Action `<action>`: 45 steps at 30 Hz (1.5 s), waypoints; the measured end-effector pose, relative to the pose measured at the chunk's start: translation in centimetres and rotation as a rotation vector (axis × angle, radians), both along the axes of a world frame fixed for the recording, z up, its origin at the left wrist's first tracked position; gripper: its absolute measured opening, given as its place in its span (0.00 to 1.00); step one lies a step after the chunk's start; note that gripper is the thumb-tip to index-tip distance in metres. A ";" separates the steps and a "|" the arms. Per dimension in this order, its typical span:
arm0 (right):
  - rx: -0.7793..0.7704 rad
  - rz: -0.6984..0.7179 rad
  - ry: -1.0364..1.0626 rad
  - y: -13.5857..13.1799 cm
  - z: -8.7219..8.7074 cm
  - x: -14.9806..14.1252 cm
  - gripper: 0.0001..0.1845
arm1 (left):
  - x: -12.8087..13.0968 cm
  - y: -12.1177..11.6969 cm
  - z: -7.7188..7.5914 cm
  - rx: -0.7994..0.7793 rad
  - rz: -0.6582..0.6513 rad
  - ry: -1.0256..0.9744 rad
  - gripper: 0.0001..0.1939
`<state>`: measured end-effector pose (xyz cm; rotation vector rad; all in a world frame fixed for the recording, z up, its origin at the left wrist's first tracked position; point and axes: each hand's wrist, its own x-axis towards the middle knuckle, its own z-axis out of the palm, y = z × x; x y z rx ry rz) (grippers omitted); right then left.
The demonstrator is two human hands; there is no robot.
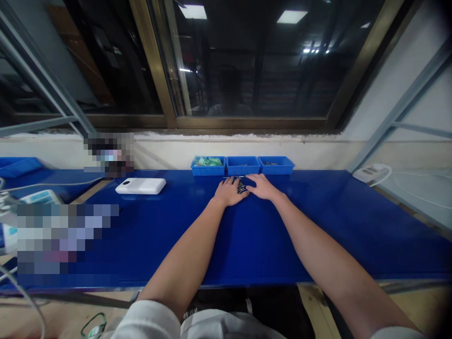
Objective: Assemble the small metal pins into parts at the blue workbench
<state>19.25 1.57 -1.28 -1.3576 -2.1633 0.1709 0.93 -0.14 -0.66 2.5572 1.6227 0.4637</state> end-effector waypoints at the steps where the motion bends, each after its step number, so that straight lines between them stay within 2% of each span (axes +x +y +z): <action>1: -0.028 0.003 -0.010 0.0 -0.1 -0.2 0.20 | 0.0 0.0 0.0 0.013 -0.008 0.003 0.38; 4: -0.057 0.029 -0.014 -0.1 -0.1 -0.3 0.13 | 0.0 0.0 0.2 0.053 -0.033 0.011 0.35; 10: 0.009 0.105 0.056 -0.4 0.5 -0.3 0.05 | 0.0 -0.3 0.7 0.105 -0.119 0.008 0.26; 14: 0.009 0.127 0.095 -0.6 0.7 -0.5 0.05 | 0.0 -0.3 0.8 0.106 -0.178 -0.016 0.22; 18: -0.027 0.134 0.152 -0.6 0.6 -0.4 0.05 | -0.1 -0.3 0.7 0.099 -0.179 -0.031 0.22; 22: -0.118 0.097 0.293 -0.2 0.4 0.3 0.04 | 0.0 -0.2 0.7 0.154 -0.178 -0.069 0.24; 26: -0.198 0.102 0.471 0.1 0.5 0.8 0.06 | 0.1 0.0 0.9 0.221 -0.227 -0.162 0.14; 28: -0.229 0.107 0.545 0.0 0.7 0.7 0.07 | 0.2 0.1 1.1 0.239 -0.243 -0.204 0.13; 32: -0.282 0.119 0.647 -0.3 1.1 -0.1 0.11 | 0.2 0.1 1.3 0.262 -0.198 -0.235 0.13; 36: -0.265 0.156 0.759 -0.7 1.3 -0.8 0.14 | 0.2 0.1 1.4 0.259 -0.150 -0.240 0.13; 41: -0.251 0.162 0.798 -0.8 1.5 -0.8 0.14 | 0.2 0.1 1.3 0.231 -0.171 -0.254 0.14; 43: -0.224 0.138 0.811 -0.7 1.6 -0.5 0.13 | 0.2 0.1 1.2 0.229 -0.177 -0.293 0.14; 45: -0.124 0.068 0.797 -0.6 1.8 -0.2 0.11 | 0.2 0.2 1.1 0.253 -0.161 -0.347 0.15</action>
